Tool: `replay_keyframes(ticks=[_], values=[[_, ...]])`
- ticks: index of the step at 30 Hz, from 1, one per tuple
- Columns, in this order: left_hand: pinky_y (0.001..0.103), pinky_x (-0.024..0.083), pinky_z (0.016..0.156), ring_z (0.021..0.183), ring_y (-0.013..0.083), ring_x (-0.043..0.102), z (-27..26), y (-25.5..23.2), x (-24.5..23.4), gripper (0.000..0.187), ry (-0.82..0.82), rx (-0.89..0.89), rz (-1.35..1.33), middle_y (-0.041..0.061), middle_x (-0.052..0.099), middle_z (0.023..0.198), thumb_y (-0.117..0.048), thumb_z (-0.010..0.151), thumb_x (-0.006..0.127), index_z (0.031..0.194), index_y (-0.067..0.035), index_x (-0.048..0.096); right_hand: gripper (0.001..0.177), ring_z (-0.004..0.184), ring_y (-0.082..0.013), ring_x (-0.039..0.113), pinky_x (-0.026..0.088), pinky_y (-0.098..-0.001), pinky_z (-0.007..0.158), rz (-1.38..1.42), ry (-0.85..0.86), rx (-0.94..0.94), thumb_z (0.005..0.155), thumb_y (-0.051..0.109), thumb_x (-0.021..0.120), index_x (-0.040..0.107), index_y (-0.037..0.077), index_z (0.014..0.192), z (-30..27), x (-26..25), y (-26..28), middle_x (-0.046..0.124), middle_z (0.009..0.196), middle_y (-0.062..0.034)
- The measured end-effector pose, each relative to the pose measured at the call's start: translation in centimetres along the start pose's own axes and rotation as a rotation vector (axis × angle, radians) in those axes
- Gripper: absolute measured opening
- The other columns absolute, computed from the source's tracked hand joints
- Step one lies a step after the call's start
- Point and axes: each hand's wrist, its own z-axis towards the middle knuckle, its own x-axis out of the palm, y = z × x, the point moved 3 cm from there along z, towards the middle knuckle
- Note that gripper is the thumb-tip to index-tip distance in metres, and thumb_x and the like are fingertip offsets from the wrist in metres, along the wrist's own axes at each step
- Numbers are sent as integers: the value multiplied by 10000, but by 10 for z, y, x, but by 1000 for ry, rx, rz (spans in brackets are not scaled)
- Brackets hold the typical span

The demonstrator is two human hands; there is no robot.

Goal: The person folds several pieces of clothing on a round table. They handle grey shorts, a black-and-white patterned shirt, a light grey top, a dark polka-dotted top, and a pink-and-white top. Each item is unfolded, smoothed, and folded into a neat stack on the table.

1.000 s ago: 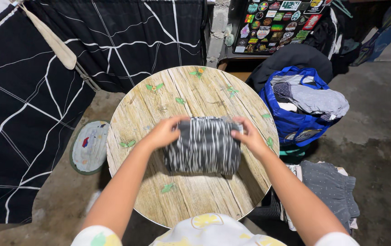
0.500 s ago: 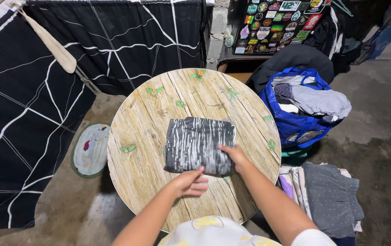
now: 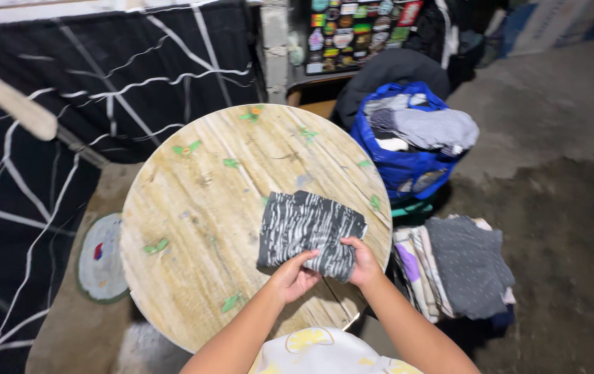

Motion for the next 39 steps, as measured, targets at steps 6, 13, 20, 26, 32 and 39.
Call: replay_keyframes(ticks=[6,13,20,26,32,39], values=[[345,606,790,992,221,694,45,7,48,385,82,22,57,64,705,1117,-296,977,633,1308,-106,578,515,1104,-374,687,557,-532,978,-59,-123,-288,819,30,569,546,-38,1329,-77,-27,68,682,1228,-215],[347,600,887,1144,258,693,83,-13,132,527,80,150,323,92,644,1390,-217,1018,448,1541,-190,386,530,1147,-374,657,531,-538,1007,-64,-158,-668,850,51,565,523,-41,1370,-177,-39,186,649,1282,-198],[334,551,892,1099,225,700,104,41,192,550,111,33,646,71,657,1384,-215,1012,476,1550,-181,366,514,1193,-369,653,511,-533,1067,-38,-94,-896,900,56,570,514,-74,1394,-235,-89,269,649,1313,-209],[299,557,870,1065,154,717,118,88,179,515,105,-45,843,34,703,1329,-249,1001,483,1504,-142,460,478,1149,-377,652,504,-564,1036,80,-320,-873,885,63,579,532,-51,1347,-236,-219,228,660,1268,-188],[298,553,850,1031,147,721,138,105,153,491,29,-89,886,12,723,1281,-253,989,523,1468,-144,501,521,1275,-321,563,435,-574,1068,252,-746,-683,939,104,563,504,247,1437,-218,-298,135,592,1397,-44],[300,557,839,991,139,724,167,111,135,462,33,-50,889,13,728,1262,-234,995,524,1447,-141,535,472,1323,-330,552,434,-598,1083,305,-527,-860,967,149,579,521,236,1428,-203,-299,164,567,1468,-82]])
